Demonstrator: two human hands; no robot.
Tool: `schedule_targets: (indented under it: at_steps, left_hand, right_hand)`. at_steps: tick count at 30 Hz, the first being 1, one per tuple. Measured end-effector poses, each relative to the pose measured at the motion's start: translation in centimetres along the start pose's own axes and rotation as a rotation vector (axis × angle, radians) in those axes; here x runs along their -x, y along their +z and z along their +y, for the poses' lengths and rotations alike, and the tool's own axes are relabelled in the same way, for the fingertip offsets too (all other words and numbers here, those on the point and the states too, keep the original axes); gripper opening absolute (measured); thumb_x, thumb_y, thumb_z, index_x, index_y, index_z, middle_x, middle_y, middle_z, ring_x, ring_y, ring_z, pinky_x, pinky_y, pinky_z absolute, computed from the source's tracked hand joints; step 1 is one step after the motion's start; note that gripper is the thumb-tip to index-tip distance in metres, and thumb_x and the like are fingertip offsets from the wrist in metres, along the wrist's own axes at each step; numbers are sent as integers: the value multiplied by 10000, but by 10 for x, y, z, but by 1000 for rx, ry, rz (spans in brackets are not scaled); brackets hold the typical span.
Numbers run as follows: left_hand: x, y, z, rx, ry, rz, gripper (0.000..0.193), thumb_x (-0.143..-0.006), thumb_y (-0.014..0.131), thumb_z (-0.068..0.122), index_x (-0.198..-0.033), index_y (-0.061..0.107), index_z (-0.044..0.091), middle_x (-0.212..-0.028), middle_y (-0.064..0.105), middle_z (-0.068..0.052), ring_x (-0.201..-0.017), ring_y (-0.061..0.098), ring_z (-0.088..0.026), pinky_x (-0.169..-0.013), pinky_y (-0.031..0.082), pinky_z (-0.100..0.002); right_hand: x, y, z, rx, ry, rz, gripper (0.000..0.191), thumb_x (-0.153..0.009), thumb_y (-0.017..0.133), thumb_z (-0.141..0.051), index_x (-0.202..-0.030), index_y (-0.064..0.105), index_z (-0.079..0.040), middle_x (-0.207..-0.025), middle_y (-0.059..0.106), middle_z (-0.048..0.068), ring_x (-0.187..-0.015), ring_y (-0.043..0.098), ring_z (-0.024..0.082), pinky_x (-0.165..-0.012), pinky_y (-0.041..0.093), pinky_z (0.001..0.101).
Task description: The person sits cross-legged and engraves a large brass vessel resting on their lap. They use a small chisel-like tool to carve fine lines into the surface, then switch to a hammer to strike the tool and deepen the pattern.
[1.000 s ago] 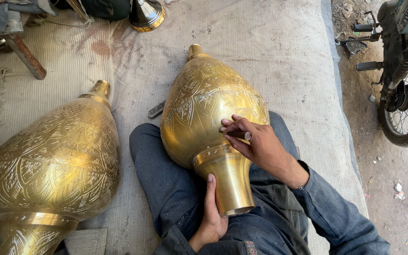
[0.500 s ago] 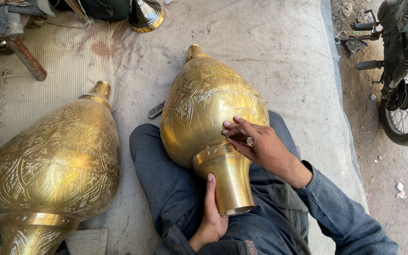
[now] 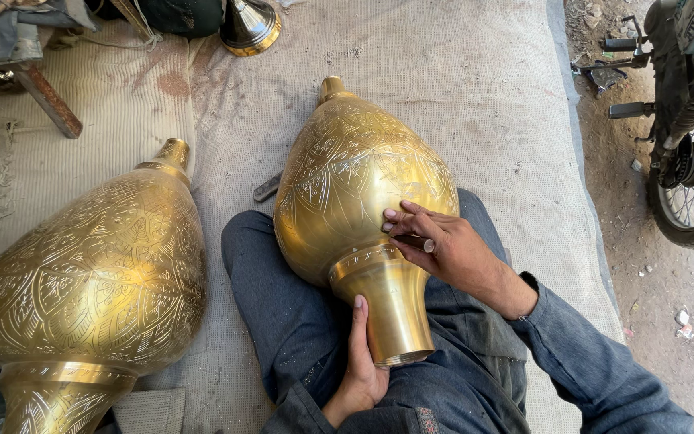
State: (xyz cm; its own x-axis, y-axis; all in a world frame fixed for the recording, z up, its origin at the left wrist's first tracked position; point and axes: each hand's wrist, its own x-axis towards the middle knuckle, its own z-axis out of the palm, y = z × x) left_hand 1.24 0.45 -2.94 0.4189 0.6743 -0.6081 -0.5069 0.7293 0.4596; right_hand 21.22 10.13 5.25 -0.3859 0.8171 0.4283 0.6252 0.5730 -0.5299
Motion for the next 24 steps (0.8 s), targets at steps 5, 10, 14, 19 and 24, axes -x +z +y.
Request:
schedule_targets:
  at_steps: [5, 10, 14, 19, 24]
  left_hand:
    - [0, 0, 1, 2, -3, -18, 939, -890, 385, 742, -1557, 297, 88, -1485, 481, -159, -1388, 496, -252, -1129, 442, -427]
    - [-1, 0, 0, 21, -23, 17, 922, -889, 395, 730, -1554, 312, 97, -1477, 499, -143, -1378, 509, -254, -1119, 454, -438]
    - [0, 1, 0, 30, -6, 5, 915, -899, 401, 724, -1554, 325, 90, -1474, 509, -139, -1375, 513, -250, -1122, 449, -427]
    - [-1, 0, 0, 37, -19, 18, 899, -901, 395, 717, -1547, 339, 94, -1469, 516, -134, -1364, 523, -247, -1115, 456, -429]
    - [-2, 1, 0, 59, -8, 21, 891, -907, 403, 711, -1544, 354, 90, -1472, 519, -126, -1362, 522, -237, -1120, 446, -418]
  right_hand:
    - [-3, -2, -2, -17, 19, -17, 292, -885, 768, -103, -1113, 602, -29, -1109, 772, 72, -1051, 754, 246, -1178, 464, 440]
    - [-2, -5, -1, -31, -18, -17, 275, -892, 764, -93, -1106, 601, -36, -1132, 769, 75, -1077, 746, 253, -1178, 464, 456]
    - [-1, -5, 0, -30, -24, -22, 262, -896, 764, -95, -1097, 604, -42, -1111, 768, 67, -1103, 738, 250, -1178, 470, 457]
    - [-1, -6, 0, -34, -46, -31, 238, -892, 761, -93, -1062, 601, -51, -1107, 763, 67, -1177, 715, 277, -1178, 461, 463]
    - [-1, -7, 1, -37, -18, -67, 331, -877, 768, -98, -1158, 612, -18, -1107, 762, 66, -1140, 710, 261, -1174, 456, 469]
